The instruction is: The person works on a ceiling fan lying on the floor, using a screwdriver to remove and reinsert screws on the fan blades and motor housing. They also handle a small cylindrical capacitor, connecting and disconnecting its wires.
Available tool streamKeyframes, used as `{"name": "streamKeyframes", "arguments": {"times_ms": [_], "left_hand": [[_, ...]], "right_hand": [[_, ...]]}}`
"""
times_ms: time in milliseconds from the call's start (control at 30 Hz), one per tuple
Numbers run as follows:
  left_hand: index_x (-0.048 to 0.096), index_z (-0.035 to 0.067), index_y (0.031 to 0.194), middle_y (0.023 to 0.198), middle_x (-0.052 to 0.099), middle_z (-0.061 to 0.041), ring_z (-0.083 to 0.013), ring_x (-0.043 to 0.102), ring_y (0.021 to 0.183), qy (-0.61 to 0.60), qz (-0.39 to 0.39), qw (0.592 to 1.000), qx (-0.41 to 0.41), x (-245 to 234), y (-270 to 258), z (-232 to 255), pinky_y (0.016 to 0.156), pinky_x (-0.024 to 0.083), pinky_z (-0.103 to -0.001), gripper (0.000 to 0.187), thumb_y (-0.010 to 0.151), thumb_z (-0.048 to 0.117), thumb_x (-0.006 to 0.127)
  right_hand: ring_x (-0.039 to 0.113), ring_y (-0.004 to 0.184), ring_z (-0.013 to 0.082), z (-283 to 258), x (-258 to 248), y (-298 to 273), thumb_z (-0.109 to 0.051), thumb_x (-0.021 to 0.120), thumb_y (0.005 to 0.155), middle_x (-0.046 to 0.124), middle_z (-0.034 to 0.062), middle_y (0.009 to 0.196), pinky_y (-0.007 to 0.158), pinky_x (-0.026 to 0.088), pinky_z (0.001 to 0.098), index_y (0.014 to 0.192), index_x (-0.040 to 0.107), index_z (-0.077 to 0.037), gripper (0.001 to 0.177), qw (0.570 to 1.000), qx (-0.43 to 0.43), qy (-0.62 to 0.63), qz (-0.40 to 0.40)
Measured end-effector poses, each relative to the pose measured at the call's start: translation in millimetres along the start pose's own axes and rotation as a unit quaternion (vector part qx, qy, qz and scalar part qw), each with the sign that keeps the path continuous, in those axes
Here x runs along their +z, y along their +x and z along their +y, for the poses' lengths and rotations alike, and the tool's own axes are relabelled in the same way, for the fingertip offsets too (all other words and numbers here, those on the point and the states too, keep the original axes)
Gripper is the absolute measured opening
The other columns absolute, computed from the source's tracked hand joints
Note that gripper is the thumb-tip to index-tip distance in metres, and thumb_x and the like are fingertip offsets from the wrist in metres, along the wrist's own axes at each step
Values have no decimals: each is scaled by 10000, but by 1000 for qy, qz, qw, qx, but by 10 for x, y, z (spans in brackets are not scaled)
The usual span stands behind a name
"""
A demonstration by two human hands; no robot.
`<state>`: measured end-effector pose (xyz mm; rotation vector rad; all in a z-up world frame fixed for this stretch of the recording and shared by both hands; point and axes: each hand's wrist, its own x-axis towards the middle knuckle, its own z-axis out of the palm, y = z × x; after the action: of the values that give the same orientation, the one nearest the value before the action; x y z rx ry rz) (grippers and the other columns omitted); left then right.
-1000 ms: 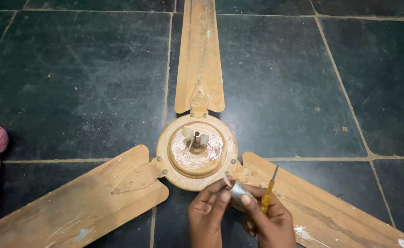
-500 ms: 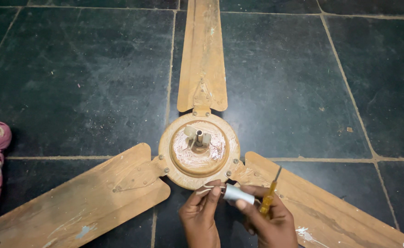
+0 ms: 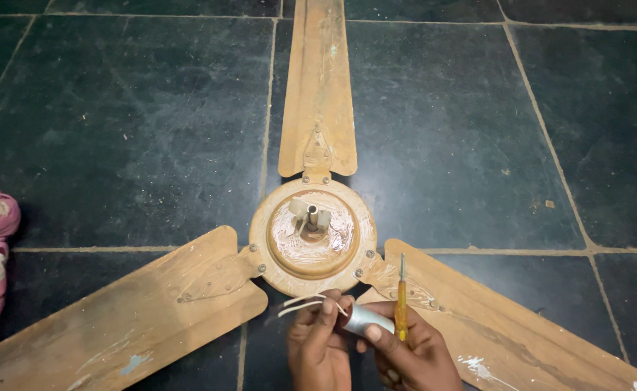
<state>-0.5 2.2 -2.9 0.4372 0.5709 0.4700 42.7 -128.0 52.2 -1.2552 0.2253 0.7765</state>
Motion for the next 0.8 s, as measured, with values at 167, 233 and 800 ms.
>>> {"name": "streamKeyframes", "arguments": {"times_ms": [167, 233, 800], "left_hand": [[712, -39, 1072, 932, 772, -181, -256, 736, 891, -36, -46, 997, -50, -68, 37, 27, 787, 568, -391, 204, 927, 101, 681], [717, -46, 1073, 951, 780, -188, -269, 743, 929, -2, -37, 999, 2, -70, 26, 21, 866, 587, -400, 208, 915, 85, 681], [702, 18, 1091, 1046, 769, -157, -282, 724, 1107, -52, -23, 998, 34, -326, 119, 38, 950, 571, -412, 174, 960, 112, 639]], "right_hand": [[370, 387, 98, -60, 33, -32, -166, 700, 863, 663, 117, 692, 368, 256, 260, 1200, 685, -37, 361, 999, 34, 18, 15], [363, 378, 104, -76, 52, -37, -211, 686, 877, 636, 108, 664, 360, 248, 262, 1177, 696, -9, 362, 999, 37, 27, 30], [312, 382, 110, -105, 8, -21, -361, 644, 957, 564, 82, 621, 358, 209, 263, 1067, 679, -24, 357, 994, 77, 44, 66]]}}
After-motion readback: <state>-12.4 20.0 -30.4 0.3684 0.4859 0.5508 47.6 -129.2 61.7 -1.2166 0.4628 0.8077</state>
